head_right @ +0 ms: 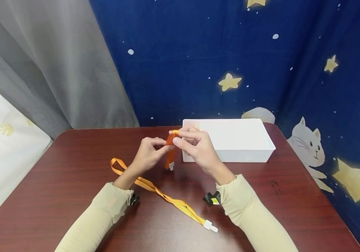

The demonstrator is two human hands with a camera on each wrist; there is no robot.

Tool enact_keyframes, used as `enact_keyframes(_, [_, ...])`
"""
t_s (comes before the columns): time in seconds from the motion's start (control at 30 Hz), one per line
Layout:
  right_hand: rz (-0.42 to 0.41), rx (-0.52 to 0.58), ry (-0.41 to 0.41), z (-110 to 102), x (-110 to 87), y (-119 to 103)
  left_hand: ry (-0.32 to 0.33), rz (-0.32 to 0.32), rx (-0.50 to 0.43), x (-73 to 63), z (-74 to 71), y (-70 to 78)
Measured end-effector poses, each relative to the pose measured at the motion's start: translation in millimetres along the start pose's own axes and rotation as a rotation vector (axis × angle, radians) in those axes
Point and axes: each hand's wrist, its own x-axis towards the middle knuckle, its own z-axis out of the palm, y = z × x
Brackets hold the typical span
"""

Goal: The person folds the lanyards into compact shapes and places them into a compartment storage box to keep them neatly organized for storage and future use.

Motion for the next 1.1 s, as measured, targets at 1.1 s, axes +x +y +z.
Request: enact_keyframes(1.1, [-0.130,-0.392,-0.033,10.5,-8.9,13.5,0.002,-0.101,-0.038,5.7,-18.0,6.4])
